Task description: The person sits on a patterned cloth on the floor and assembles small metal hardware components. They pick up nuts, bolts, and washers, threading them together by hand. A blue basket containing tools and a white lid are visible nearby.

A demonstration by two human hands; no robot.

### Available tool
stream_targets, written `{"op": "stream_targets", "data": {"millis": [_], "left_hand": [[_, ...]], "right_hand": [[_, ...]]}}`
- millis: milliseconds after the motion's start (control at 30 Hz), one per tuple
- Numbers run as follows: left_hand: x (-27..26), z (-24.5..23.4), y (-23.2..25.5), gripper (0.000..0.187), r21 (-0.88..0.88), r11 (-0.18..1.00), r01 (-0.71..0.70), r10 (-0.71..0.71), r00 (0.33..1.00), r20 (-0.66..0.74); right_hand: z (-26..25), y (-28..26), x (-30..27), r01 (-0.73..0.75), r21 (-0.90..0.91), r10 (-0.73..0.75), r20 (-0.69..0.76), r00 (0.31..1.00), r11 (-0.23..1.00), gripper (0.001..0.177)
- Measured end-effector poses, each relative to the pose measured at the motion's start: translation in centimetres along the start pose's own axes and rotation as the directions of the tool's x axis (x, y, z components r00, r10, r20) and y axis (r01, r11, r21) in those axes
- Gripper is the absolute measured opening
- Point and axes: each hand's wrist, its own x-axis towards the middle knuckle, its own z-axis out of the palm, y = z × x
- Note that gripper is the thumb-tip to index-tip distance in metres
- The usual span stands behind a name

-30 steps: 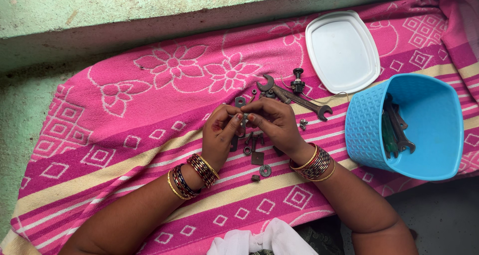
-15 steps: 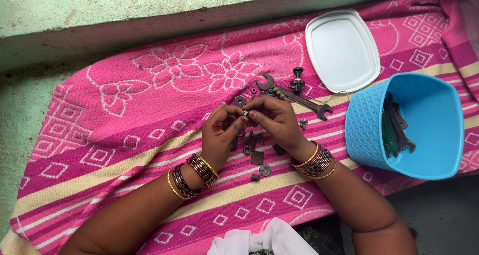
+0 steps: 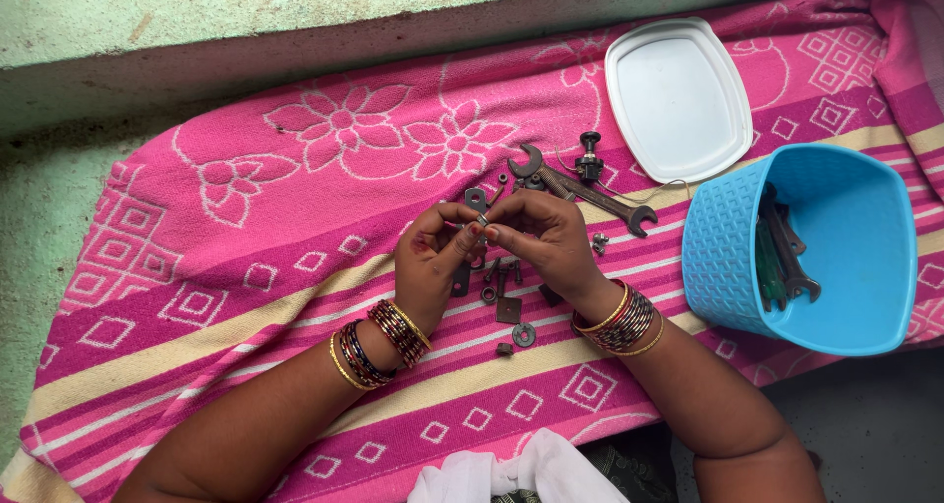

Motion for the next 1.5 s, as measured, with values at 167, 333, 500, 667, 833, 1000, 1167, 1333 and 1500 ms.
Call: {"op": "stream_targets", "data": {"millis": [167,333,500,667,833,1000,1167,1333,1500], "left_hand": [[0.0,-0.2,0.0,0.021,0.0,0.999,0.037,-0.037,0.999,0.003],[0.0,-0.3,-0.2,0.017,0.034,0.999,0.01,-0.011,1.0,0.006],[0.0,-0.3,-0.1,0.017,0.068,0.997,0.03,-0.029,0.999,-0.014],[0.0,-0.5,-0.3,0.019,0.123,0.992,0.03,-0.03,1.0,-0.003],[0.1,-0.6,-0.5,0.018,0.111,0.993,0.03,-0.03,1.0,-0.004],[0.0,-0.1,0.0,0.028,0.02,1.0,0.016,-0.014,0.998,-0.054],[0.1,0.0,-0.2,0.029,0.0,1.0,0.01,-0.01,0.998,-0.067],[0.1,-0.2,-0.5,0.03,0.048,0.999,0.014,-0.011,0.999,-0.046],[-0.3,-0.1,-0.4,0.021,0.101,0.995,0.005,-0.004,1.0,-0.01]], "right_hand": [[-0.1,-0.7,0.3,0.053,-0.153,-0.052,0.011,0.999,0.987,0.01],[-0.2,-0.8,0.4,0.187,-0.339,-0.183,0.044,0.982,0.922,0.01],[-0.3,-0.4,0.4,0.059,-0.188,-0.051,0.044,0.998,0.98,0.01],[0.2,0.2,0.3,-0.075,0.155,0.073,0.02,0.997,0.985,0.013],[0.2,-0.4,0.5,-0.105,0.148,0.104,0.017,0.994,0.983,0.017],[-0.1,-1.0,0.4,0.049,-0.205,-0.047,0.014,0.999,0.978,0.013],[0.1,-1.7,0.6,0.01,-0.311,-0.003,0.023,1.0,0.95,0.015],[0.3,-1.9,0.5,0.259,-0.455,-0.23,0.118,0.966,0.852,0.014],[0.8,-1.3,0.3,0.178,-0.406,-0.166,0.064,0.984,0.896,0.013]]}}
